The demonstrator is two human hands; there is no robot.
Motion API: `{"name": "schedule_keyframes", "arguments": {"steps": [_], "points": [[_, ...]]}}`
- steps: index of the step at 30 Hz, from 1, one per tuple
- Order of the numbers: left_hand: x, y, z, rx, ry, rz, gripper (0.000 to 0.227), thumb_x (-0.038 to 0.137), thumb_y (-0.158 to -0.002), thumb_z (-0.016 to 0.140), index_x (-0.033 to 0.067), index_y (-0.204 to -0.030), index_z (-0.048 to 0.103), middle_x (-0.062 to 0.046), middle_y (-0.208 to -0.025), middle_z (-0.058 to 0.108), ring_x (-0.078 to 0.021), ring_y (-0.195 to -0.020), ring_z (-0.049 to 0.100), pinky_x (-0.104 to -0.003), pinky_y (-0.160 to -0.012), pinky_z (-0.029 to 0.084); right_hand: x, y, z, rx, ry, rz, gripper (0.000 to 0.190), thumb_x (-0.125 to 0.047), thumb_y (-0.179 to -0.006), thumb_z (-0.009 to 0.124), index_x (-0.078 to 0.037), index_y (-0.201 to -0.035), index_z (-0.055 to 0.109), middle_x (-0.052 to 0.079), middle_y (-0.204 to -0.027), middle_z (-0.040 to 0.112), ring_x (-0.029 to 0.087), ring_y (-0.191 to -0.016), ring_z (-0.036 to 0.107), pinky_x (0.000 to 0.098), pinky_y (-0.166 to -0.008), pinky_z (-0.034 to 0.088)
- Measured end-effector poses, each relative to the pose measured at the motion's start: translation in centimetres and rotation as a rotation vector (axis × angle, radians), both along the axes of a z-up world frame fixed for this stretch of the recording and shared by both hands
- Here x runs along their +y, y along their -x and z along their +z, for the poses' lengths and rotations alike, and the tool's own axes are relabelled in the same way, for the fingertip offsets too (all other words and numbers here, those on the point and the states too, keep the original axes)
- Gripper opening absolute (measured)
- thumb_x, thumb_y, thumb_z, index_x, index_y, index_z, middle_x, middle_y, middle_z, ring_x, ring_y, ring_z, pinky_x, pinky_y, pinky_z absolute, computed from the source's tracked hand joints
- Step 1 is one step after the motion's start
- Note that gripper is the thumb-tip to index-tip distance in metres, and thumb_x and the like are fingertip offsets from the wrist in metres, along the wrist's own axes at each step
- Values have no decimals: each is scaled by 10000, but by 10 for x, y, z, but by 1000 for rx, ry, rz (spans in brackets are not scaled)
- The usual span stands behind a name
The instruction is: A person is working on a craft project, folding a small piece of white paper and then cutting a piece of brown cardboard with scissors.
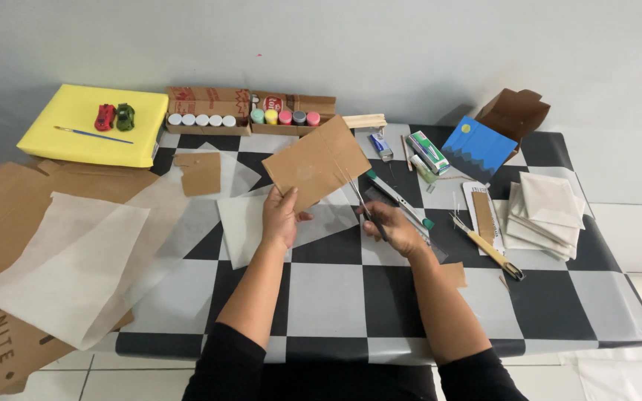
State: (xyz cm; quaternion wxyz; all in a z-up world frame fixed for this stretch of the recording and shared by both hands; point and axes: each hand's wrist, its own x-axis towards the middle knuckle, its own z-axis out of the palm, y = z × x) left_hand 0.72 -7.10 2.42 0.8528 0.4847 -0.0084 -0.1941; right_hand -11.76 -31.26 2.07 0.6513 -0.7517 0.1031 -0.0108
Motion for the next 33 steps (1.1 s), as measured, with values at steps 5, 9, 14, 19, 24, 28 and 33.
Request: {"name": "schedule_keyframes", "arguments": {"steps": [5, 9, 14, 19, 24, 28, 33], "points": [[0, 7, 11, -44, -86, 6, 234, 179, -991, 631, 145, -1218, 586, -101, -1104, 749, -240, -889, 748, -304, -495, 624, 11, -3, -16, -74, -93, 1, 523, -340, -747, 863, -2, -1123, 729, 161, -632, 653, 224, -560, 626, 311, -483, 512], [4, 17, 33, -81, -125, -3, 256, 164, -983, 635, 120, -1232, 593, -132, -1091, 754, -258, -882, 756, -305, -473, 632, 6, -7, -35, -137, -123, 7, 509, -300, -760, 857, 5, -1145, 719, 155, -617, 640, 211, -510, 602, 299, -454, 498], [2, 18, 37, -97, -132, -13, 280, 140, -983, 618, 106, -1260, 591, -138, -1092, 751, -277, -901, 756, -315, -479, 637, 0, -6, -43, -157, -127, 7, 534, -276, -744, 871, 20, -1163, 720, 167, -602, 645, 211, -484, 600, 299, -438, 495], [-1, 18, 35, -112, -131, -32, 302, 124, -985, 610, 104, -1286, 588, -149, -1107, 744, -303, -926, 752, -328, -497, 642, 0, -4, -42, -171, -96, -35, 453, -147, -745, 877, 64, -1118, 729, 166, -574, 634, 207, -459, 579, 284, -420, 465], [-1, 18, 36, -131, -122, -28, 318, 129, -984, 615, 92, -1298, 577, -155, -1117, 738, -315, -931, 751, -349, -506, 654, -4, -6, -46, -176, -9, -66, 422, -74, -736, 892, 64, -1102, 735, 162, -541, 645, 183, -428, 587, 244, -393, 428], [1, 19, 37, -129, -120, -28, 319, 122, -986, 603, 79, -1300, 565, -158, -1099, 731, -313, -920, 751, -347, -513, 657, -1, -5, -44, -164, 49, -101, 417, -60, -721, 902, 52, -1092, 748, 152, -526, 645, 168, -413, 577, 222, -387, 413], [3, 19, 41, -144, -135, -35, 325, 113, -984, 604, 81, -1305, 563, -166, -1097, 733, -326, -927, 751, -355, -519, 662, 4, -4, -45, -187, 82, -138, 391, -71, -727, 906, 30, -1077, 765, 139, -469, 625, 127, -336, 507, 217, -340, 360]]}}
